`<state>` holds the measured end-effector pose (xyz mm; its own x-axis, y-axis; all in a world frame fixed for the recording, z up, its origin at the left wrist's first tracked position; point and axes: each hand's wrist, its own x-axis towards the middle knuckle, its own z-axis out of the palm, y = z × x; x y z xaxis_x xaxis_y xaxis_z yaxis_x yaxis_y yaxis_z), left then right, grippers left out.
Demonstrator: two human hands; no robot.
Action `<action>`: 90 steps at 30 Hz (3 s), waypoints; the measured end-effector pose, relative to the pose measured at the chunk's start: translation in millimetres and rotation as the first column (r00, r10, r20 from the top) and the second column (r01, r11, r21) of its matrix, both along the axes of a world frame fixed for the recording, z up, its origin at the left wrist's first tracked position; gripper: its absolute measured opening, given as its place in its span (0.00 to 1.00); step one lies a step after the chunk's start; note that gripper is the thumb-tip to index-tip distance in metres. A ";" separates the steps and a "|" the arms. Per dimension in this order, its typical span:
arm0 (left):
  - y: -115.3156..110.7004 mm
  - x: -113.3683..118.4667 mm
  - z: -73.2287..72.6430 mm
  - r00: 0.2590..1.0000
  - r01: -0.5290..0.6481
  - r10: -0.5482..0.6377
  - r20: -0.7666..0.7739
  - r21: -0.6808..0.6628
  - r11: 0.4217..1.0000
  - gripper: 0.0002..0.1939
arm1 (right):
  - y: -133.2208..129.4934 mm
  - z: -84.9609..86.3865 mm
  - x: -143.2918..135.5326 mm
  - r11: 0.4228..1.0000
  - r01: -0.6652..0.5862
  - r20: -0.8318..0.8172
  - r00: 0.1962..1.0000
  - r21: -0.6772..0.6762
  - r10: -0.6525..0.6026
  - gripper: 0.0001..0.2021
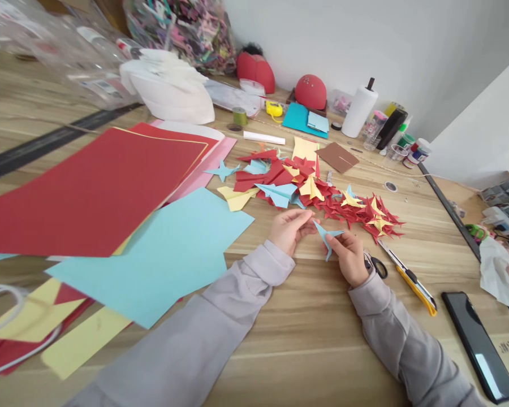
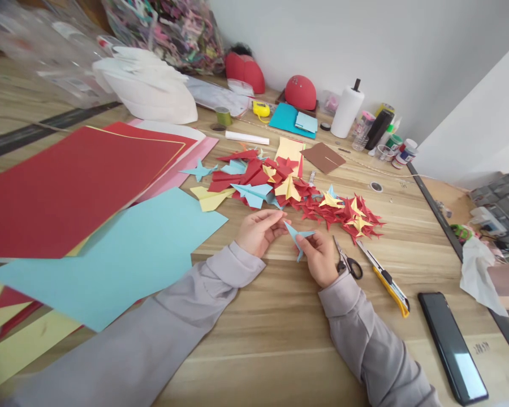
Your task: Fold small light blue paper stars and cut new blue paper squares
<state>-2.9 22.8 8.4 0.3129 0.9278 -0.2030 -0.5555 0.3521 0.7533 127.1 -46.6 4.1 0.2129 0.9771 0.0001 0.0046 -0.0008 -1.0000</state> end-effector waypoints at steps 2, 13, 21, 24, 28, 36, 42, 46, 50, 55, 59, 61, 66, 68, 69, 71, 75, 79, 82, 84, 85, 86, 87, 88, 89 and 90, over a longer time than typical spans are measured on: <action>-0.1 -0.2 -0.7 0.999 0.039 -0.039 0.011 0.006 0.999 0.17 | 0.2 -0.1 0.1 1.000 -0.002 0.003 1.000 0.007 0.002 0.14; -0.9 0.3 -8.8 0.974 0.143 -0.102 -0.203 0.200 0.969 0.15 | 0.3 0.1 0.9 0.997 -0.073 0.024 0.997 0.025 0.072 0.13; -1.3 0.2 -8.5 0.980 0.141 -0.110 -0.169 0.184 0.973 0.18 | 0.5 -3.7 2.0 0.994 -0.078 0.088 0.994 0.077 0.071 0.12; -1.8 -0.9 -8.1 0.958 0.197 -0.139 -0.249 0.221 0.955 0.16 | 0.0 -3.6 1.9 0.991 -0.095 0.087 0.992 0.095 0.086 0.11; -1.1 -1.4 -8.9 0.953 0.215 -0.155 -0.260 0.220 0.952 0.15 | -1.0 -0.6 1.1 0.989 -0.078 0.000 0.997 0.127 0.079 0.11; 0.0 -2.0 -9.8 0.956 0.258 -0.223 -0.190 0.184 0.948 0.19 | 0.7 -1.7 1.7 0.985 -0.051 -0.035 0.998 0.165 0.058 0.09; -1.4 -2.1 -6.7 0.951 0.275 -0.244 -0.191 0.156 0.949 0.21 | 0.7 -1.2 1.0 0.987 -0.041 -0.008 0.999 0.152 0.043 0.10; -1.7 -2.2 -4.3 0.948 0.266 -0.224 -0.227 0.175 0.948 0.20 | 0.6 1.2 0.2 0.989 -0.010 0.042 0.999 0.149 0.004 0.11; -1.4 -2.7 -5.1 0.940 0.254 -0.196 -0.280 0.191 0.948 0.19 | 0.0 0.5 0.8 0.991 -0.009 0.087 0.996 0.132 -0.002 0.12; -2.8 -2.7 -4.4 0.946 0.243 -0.184 -0.267 0.208 0.948 0.18 | -0.6 -2.0 2.2 0.994 -0.021 0.059 0.998 0.110 0.015 0.12; -3.6 -2.6 -3.5 0.939 0.243 -0.174 -0.296 0.214 0.946 0.18 | -0.9 -2.1 2.3 0.993 -0.028 0.029 0.999 0.116 0.025 0.11; -3.7 -2.7 -3.7 0.939 0.241 -0.167 -0.301 0.228 0.944 0.18 | -1.0 -2.1 2.2 0.993 -0.033 0.028 0.999 0.116 0.030 0.11; -4.1 -3.5 -2.9 0.941 0.243 -0.163 -0.295 0.258 0.935 0.17 | -1.0 -0.4 1.8 0.994 -0.009 0.081 0.997 0.106 0.000 0.13; -4.3 -3.9 -1.9 0.941 0.257 -0.180 -0.288 0.258 0.931 0.16 | -1.1 1.6 1.7 0.993 -0.012 0.117 0.993 0.116 -0.001 0.14; -4.4 -4.0 -1.5 0.939 0.267 -0.191 -0.286 0.257 0.929 0.16 | -1.1 2.7 1.7 0.992 -0.017 0.131 0.991 0.123 0.001 0.14; -4.4 -4.1 -1.4 0.935 0.288 -0.214 -0.283 0.251 0.924 0.16 | -1.2 4.6 1.9 0.991 -0.024 0.143 0.990 0.130 0.005 0.14; -3.9 -4.0 -2.8 0.936 0.294 -0.226 -0.269 0.250 0.922 0.15 | -1.8 5.0 2.8 0.993 -0.023 0.126 0.992 0.112 0.009 0.15; -3.6 -4.3 -2.4 0.933 0.294 -0.221 -0.283 0.247 0.923 0.16 | -2.3 2.3 4.5 0.997 0.005 0.112 0.994 0.076 -0.013 0.18; -3.8 -4.3 -0.8 0.928 0.298 -0.225 -0.296 0.228 0.927 0.16 | -2.4 1.5 5.4 0.997 0.007 0.121 0.993 0.070 -0.015 0.19; -4.1 -4.0 -0.2 0.930 0.289 -0.222 -0.293 0.213 0.933 0.16 | -2.4 1.0 5.4 0.997 0.009 0.123 0.992 0.070 -0.018 0.19; -4.2 -3.8 -0.1 0.932 0.284 -0.217 -0.291 0.210 0.936 0.16 | -2.4 0.6 5.4 0.998 0.017 0.123 0.992 0.064 -0.025 0.19; -4.4 -3.7 -0.2 0.932 0.281 -0.214 -0.294 0.211 0.936 0.16 | -2.4 -0.2 5.3 0.998 0.030 0.121 0.992 0.055 -0.037 0.19; -4.5 -3.6 -0.3 0.930 0.282 -0.211 -0.302 0.216 0.935 0.16 | -2.2 -1.1 5.4 0.998 0.043 0.118 0.992 0.044 -0.048 0.19; -4.6 -3.6 -0.4 0.927 0.285 -0.208 -0.314 0.224 0.932 0.16 | -2.0 -2.2 5.5 0.998 0.055 0.110 0.992 0.033 -0.059 0.19; -4.7 -3.7 -0.6 0.923 0.286 -0.203 -0.327 0.231 0.930 0.16 | -1.7 -3.2 5.6 0.998 0.064 0.097 0.993 0.024 -0.066 0.20; -4.7 -3.8 -0.7 0.920 0.286 -0.198 -0.338 0.237 0.928 0.16 | -1.3 -4.0 5.8 0.997 0.068 0.077 0.995 0.019 -0.069 0.21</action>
